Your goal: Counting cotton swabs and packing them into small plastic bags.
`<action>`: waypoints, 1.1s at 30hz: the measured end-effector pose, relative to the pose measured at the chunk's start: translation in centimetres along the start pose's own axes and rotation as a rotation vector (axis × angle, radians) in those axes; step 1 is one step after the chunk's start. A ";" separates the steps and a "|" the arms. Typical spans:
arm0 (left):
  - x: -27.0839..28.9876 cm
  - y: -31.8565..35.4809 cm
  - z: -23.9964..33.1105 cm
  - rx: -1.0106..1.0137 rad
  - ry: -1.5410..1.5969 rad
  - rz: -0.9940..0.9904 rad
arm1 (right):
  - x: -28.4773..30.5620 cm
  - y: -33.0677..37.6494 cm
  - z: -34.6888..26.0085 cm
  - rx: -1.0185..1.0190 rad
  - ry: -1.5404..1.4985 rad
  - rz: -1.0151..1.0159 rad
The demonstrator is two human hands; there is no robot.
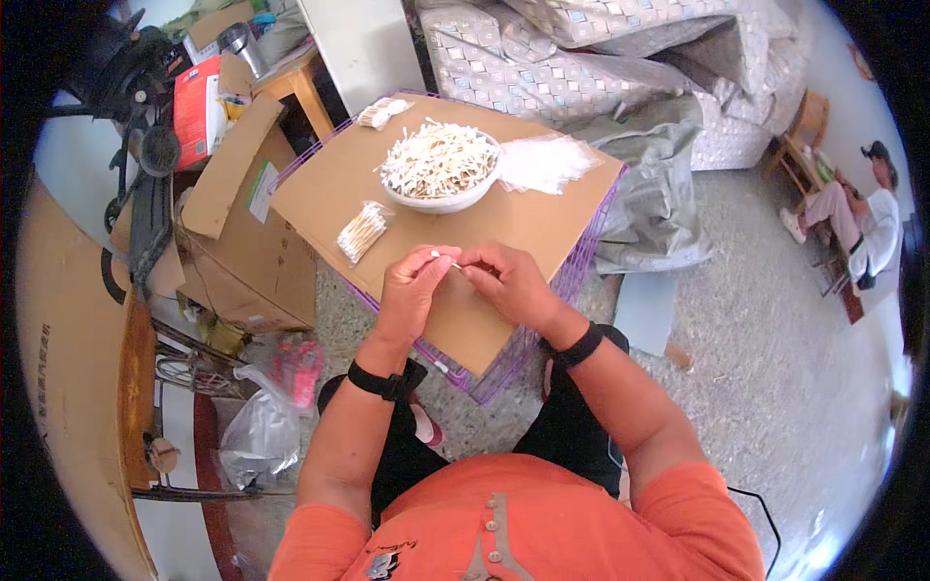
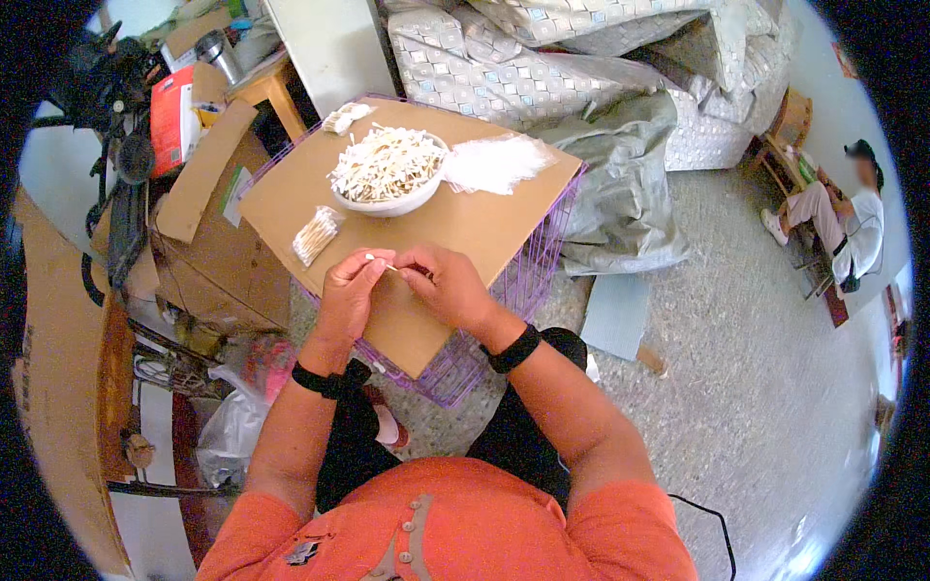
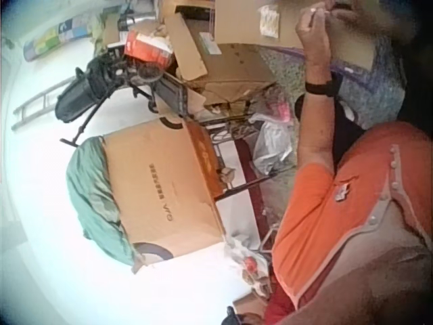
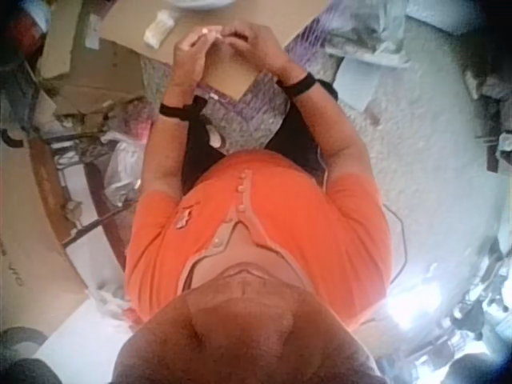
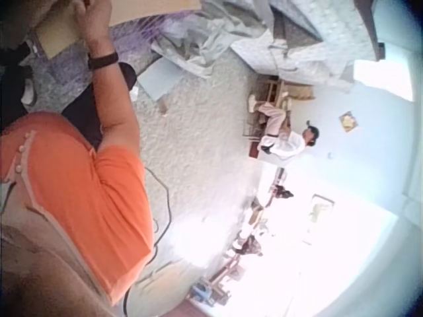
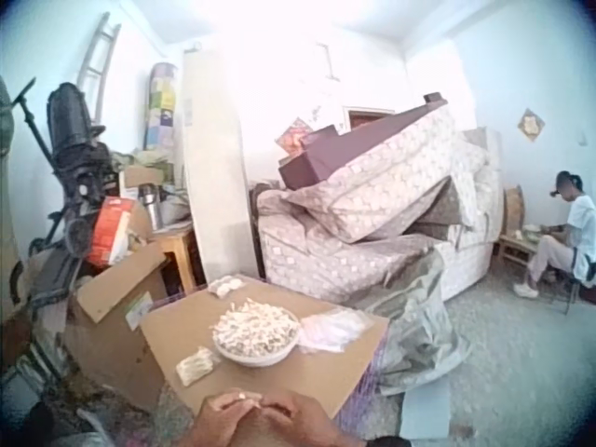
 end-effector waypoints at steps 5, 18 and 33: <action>-0.1 0.1 0.4 -0.030 -0.098 -0.007 | 0.1 0.0 0.1 0.106 0.079 -0.028; -0.2 0.1 0.6 -0.058 -0.153 -0.025 | -0.2 0.1 -0.3 -0.064 0.042 -0.004; 0.1 -0.2 0.5 -0.048 -0.171 -0.086 | 0.0 0.3 -0.4 -0.012 0.161 -0.009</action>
Point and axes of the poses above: each hand's wrist, its own y-axis away from the middle knuckle, its own x-axis out of the back of the hand, z = x × y, the point moved 2 cm from there along -y, towards the middle knuckle, and after that the axes turned 5 degrees about x, right-handed, at the moved point
